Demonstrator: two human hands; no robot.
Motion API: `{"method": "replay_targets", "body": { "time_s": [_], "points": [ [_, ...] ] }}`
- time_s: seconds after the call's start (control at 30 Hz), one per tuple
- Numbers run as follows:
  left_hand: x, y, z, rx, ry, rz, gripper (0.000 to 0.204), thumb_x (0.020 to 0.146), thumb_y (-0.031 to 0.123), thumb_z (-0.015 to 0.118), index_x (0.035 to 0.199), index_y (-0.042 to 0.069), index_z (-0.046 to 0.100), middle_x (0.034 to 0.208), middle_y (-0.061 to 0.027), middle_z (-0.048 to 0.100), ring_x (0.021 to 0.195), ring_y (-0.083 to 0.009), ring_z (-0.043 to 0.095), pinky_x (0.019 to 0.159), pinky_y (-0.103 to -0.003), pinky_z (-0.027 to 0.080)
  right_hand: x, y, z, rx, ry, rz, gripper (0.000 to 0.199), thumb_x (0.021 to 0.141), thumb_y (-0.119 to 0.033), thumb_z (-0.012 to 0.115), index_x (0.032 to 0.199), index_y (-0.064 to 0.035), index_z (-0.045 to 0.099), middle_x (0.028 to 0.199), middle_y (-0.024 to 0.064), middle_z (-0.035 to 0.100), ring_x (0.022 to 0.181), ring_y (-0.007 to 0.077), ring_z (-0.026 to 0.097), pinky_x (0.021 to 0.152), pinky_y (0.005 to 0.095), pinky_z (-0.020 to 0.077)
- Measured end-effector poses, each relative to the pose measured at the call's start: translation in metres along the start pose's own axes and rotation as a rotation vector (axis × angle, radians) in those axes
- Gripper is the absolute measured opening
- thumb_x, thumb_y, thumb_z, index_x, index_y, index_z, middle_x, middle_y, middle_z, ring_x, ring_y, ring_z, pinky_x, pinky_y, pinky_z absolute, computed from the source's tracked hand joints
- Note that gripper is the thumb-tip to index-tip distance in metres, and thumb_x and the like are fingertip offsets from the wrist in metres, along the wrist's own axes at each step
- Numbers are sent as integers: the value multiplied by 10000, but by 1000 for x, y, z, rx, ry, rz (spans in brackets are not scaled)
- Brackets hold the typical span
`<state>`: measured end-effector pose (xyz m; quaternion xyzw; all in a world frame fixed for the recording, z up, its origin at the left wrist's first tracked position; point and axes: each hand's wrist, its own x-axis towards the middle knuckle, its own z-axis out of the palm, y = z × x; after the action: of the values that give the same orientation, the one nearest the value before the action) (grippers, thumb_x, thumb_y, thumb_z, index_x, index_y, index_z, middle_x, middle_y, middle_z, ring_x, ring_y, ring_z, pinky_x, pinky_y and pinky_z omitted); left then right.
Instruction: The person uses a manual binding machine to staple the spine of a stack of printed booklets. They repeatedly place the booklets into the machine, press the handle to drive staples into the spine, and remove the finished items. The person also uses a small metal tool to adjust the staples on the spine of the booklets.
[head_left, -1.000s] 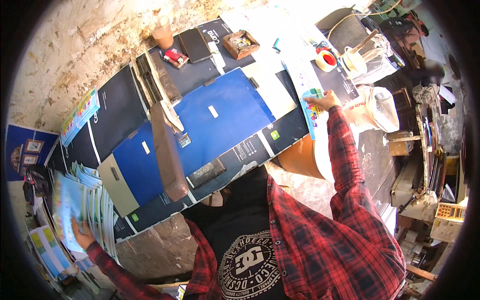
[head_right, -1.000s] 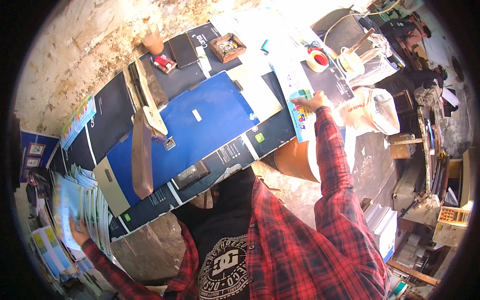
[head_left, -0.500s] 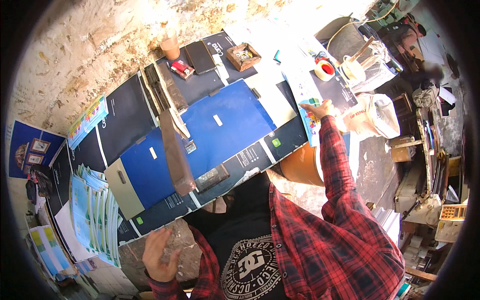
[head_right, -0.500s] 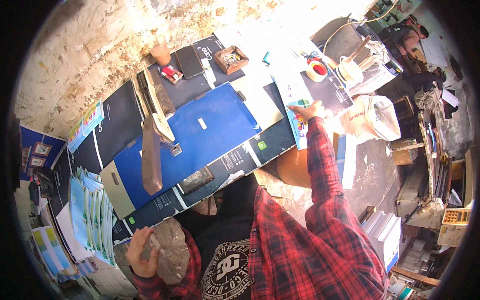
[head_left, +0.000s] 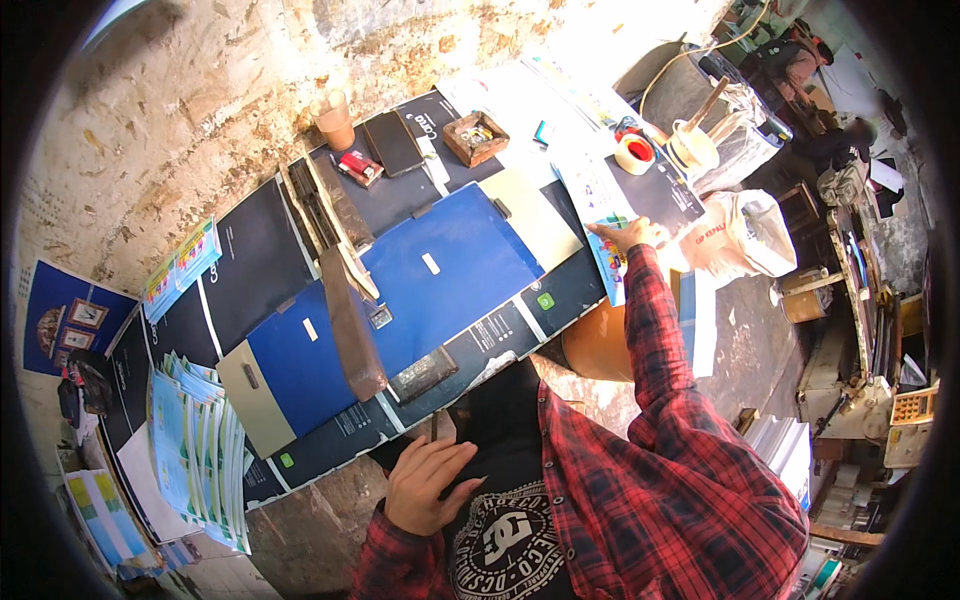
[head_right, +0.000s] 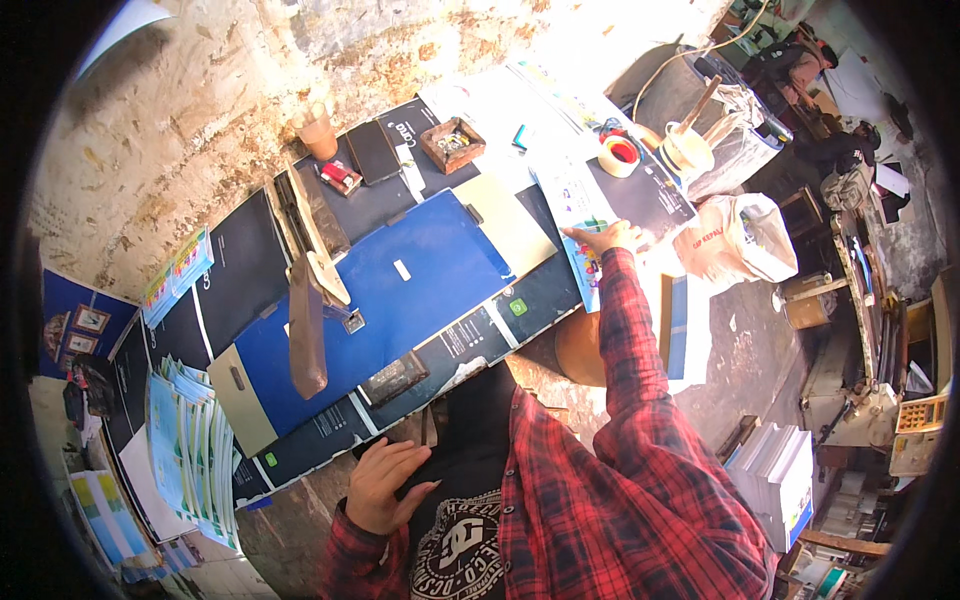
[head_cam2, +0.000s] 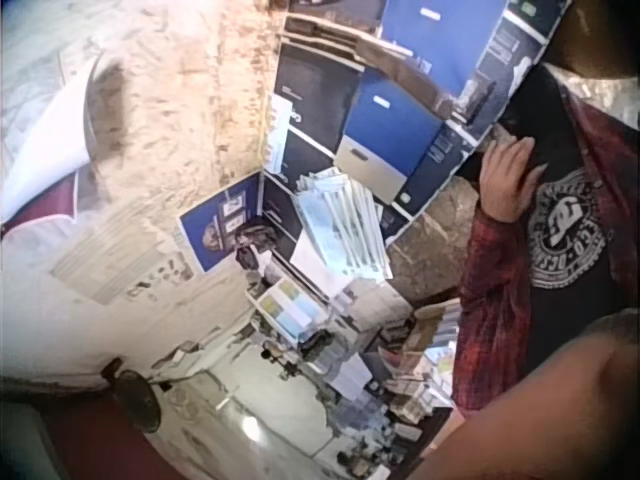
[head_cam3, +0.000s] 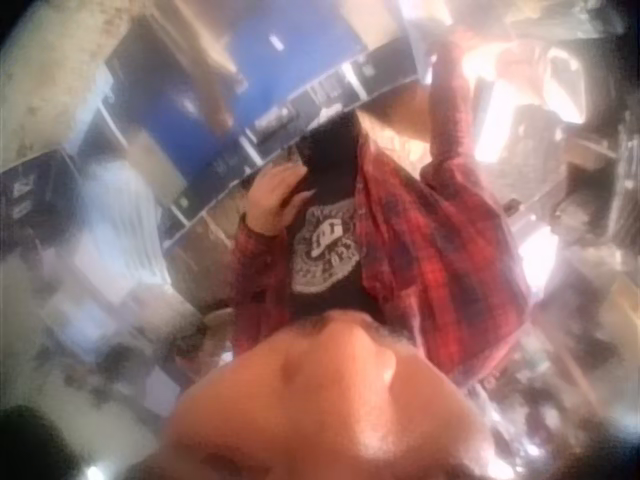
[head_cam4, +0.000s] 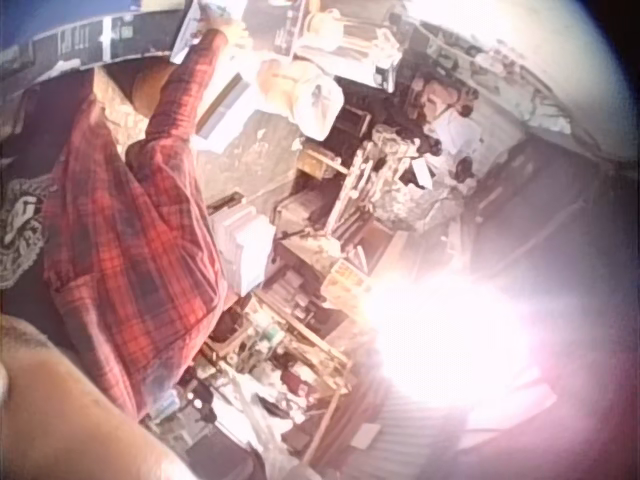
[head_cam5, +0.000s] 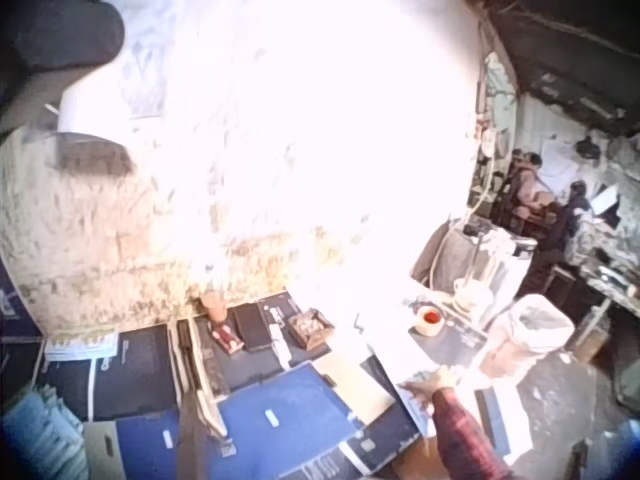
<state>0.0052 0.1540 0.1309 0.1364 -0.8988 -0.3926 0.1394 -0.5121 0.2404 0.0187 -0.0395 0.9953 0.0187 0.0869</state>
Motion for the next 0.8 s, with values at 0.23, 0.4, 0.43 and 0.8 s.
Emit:
{"method": "replay_targets", "body": {
  "time_s": [0.23, 0.4, 0.43, 0.8],
  "points": [
    [-58, -20, 21, -104, 144, -300, 376, 795, 179, 773, 1135, 42, 688, 1087, -122, 706, 1077, -301, 649, 985, -479, 455, -10, -1, -4, 425, 29, -68, 1204, 477, -693, 863, 1288, 97, 453, 1239, 284, 564, 1166, 359, 572, 998, 436, 451],
    [-7, -23, 21, -384, 11, -53, 477, 797, 95, 771, 1236, -5, 614, 1116, -154, 695, 1051, -309, 658, 951, -395, 488, 16, 16, 47, 1074, 315, -182, 535, 762, -358, 833, 1091, -31, 568, 808, 166, 682, 613, 197, 670, 523, 338, 553],
    [13, -21, 23, -389, 64, -6, 529, 799, 88, 773, 1281, -7, 575, 1141, -155, 683, 1070, -303, 650, 962, -397, 482, -3, 14, 38, 867, 510, -224, 328, 821, -263, 794, 973, -52, 592, 581, 74, 615, 402, 135, 565, 358, 296, 454],
    [99, -27, 74, -449, 193, 3, 657, 812, 311, 801, 1291, -48, 531, 1256, -222, 597, 1141, -342, 602, 945, -406, 493, -188, 41, -141, 326, -203, -1137, 324, 703, -266, 844, 868, -61, 655, 762, 70, 631, 769, 229, 608, 885, 375, 381]
  ]
}}
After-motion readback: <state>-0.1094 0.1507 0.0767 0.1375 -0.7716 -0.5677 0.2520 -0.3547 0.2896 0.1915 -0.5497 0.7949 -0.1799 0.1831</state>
